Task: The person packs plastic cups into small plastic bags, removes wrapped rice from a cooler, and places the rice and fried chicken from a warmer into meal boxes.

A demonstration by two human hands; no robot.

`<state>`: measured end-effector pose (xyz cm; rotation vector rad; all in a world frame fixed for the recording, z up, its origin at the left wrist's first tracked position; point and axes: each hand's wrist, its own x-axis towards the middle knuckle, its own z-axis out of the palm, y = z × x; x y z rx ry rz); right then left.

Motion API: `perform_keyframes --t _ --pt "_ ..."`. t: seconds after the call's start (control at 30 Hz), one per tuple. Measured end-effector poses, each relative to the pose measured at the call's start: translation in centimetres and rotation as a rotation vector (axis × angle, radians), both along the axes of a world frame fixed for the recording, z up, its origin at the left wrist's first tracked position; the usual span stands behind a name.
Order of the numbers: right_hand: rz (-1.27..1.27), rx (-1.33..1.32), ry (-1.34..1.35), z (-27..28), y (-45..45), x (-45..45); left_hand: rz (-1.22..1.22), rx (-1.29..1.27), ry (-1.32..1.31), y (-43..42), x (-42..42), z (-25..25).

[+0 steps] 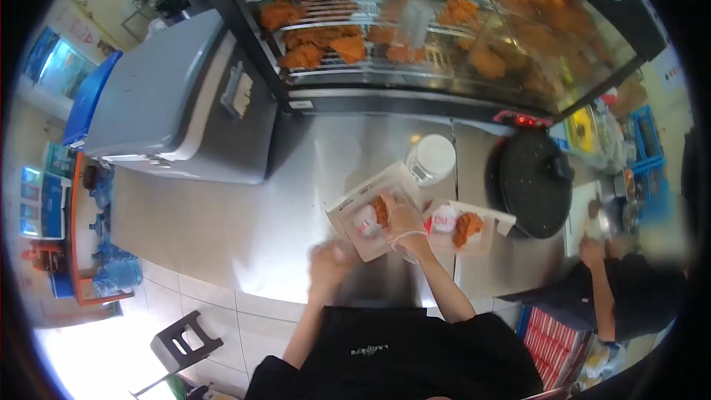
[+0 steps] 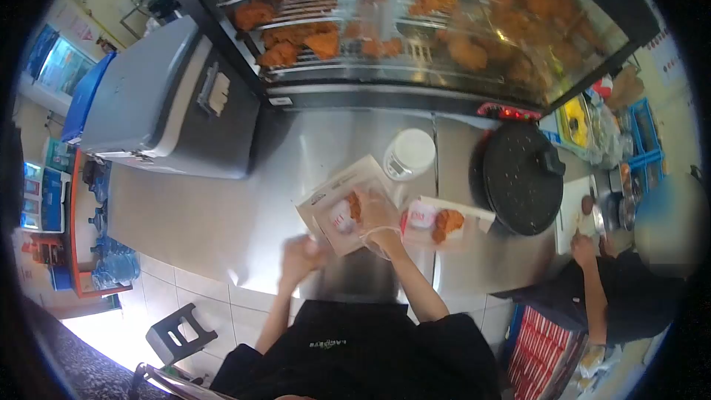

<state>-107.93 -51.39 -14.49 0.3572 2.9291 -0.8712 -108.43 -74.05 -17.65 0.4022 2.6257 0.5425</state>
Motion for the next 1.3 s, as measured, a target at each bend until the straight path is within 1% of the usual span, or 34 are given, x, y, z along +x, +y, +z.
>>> perform_keyframes --t 0.03,0.07,0.1,0.13,0.17,0.2,0.27,0.33,0.37,0.4,0.43,0.5,0.53,0.57,0.6,0.63,0.67,0.7,0.77,0.8,0.83,0.9,0.93,0.97,1.0,1.03,1.07,1.1,1.13,1.17,1.2,1.23,1.27,1.3 --pt "0.014 0.008 0.023 -0.5 0.0 -0.9 -0.039 -0.005 -0.091 2.5 -0.2 0.8" --pt "0.024 -0.16 -0.057 -1.1 0.1 -0.9 -0.076 -0.01 -0.186 4.4 -0.6 1.6" --pt "0.035 -0.325 -0.145 -1.4 -0.1 -0.7 0.03 0.109 -0.38 4.5 -0.4 -2.2" --pt "0.046 -0.319 -0.137 -1.2 -0.6 -0.4 0.092 0.131 -0.193 4.8 0.3 -3.7" --pt "-0.042 -0.163 -0.125 -0.5 -1.3 0.0 0.146 0.152 0.0 4.7 0.6 -4.6" --pt "-0.131 0.0 -0.098 -0.1 -1.6 -0.1 0.119 0.135 -0.057 4.2 0.0 -4.3" --pt "-0.306 0.139 0.072 -0.4 -2.1 0.4 0.082 0.109 -0.137 3.8 -0.3 -3.3" --pt "-0.196 0.389 0.024 1.5 -2.6 0.4 -0.049 0.092 -0.127 2.8 -1.3 -1.3" --pt "-0.083 0.187 0.03 4.8 -1.4 -0.2 -0.153 0.092 -0.102 1.8 -1.8 0.7" --pt "0.042 -0.01 0.021 7.4 0.5 -0.6 -0.05 0.062 -0.08 1.0 -2.0 2.3" --pt "-0.073 0.119 -0.044 7.4 3.4 -2.5 0.057 0.029 -0.081 0.0 -2.2 3.0" --pt "-0.359 -0.138 0.229 13.8 6.4 -8.6 0.105 0.221 -0.111 -3.4 -4.3 2.9" --pt "-0.442 -0.21 0.809 15.3 6.7 -12.5 0.171 0.31 -0.066 -3.3 -5.7 5.7" --pt "-0.478 -0.014 0.901 16.6 7.7 -15.9 0.243 0.403 -0.008 -3.2 -7.0 9.2" --pt "-0.464 -0.02 0.91 16.3 7.7 -17.9 0.255 0.408 0.002 -3.2 -7.4 11.0" --pt "-0.529 0.09 0.919 15.8 7.4 -20.3 0.323 0.483 0.078 -3.2 -7.9 12.5" --pt "-0.595 0.194 0.935 15.8 6.9 -22.6 0.39 0.559 0.163 -3.2 -9.0 13.1" --pt "-0.576 0.178 0.959 15.8 6.0 -23.8 0.406 0.564 0.191 -3.8 -9.7 12.3" --pt "-0.419 0.071 1.025 14.3 4.1 -24.2 0.539 0.778 0.176 -4.6 -8.5 9.8" --pt "-0.345 0.093 1.105 13.9 3.1 -24.8 0.561 0.72 0.163 -4.3 -8.4 10.7" --pt "-0.273 0.036 1.09 13.7 2.4 -25.3 0.567 0.697 0.143 -4.2 -7.8 11.1" --pt "-0.14 -0.242 1.034 13.5 1.0 -25.7 0.512 0.651 0.167 -4.1 -7.9 11.6" --pt "-0.185 -0.25 1.027 13.3 0.5 -24.2 0.478 0.585 0.254 -4.1 -7.7 11.7" --pt "-0.17 -0.265 1.039 13.7 0.0 -21.8 0.437 0.557 0.226 -4.4 -7.7 12.0" --pt "-0.159 -0.266 1.033 13.4 0.0 -18.9 0.412 0.431 0.186 -4.3 -7.4 12.2" --pt "-0.125 -0.336 0.893 12.2 0.5 -14.6 0.383 0.308 0.127 -4.1 -6.6 12.1" --pt "-0.1 -0.409 0.749 10.9 0.8 -9.3 0.262 0.171 -0.046 -4.1 -6.1 11.4" --pt "-0.162 -0.259 0.732 9.5 0.7 -3.9 0.159 0.174 -0.147 -4.3 -5.2 9.2" --pt "-0.204 -0.104 0.74 8.1 0.6 0.9 0.053 0.047 -0.201 -3.7 -4.2 7.1" --pt "-0.415 -0.003 0.806 6.0 0.9 5.0 -0.037 -0.06 -0.214 -2.5 -3.6 5.0" --pt "-0.626 0.114 0.796 3.5 2.9 9.0 -0.071 -0.049 -0.131 -1.1 -2.5 3.3" --pt "-0.837 0.205 0.765 1.1 4.8 13.0 -0.055 -0.09 -0.301 1.2 -2.7 4.7" --pt "-1.065 0.306 0.643 -0.6 6.5 16.1 -0.028 -0.063 -0.314 2.7 -2.5 4.5" --pt "-1.111 0.311 0.65 0.3 7.0 15.8 -0.007 -0.043 -0.327 3.8 -2.5 3.7"
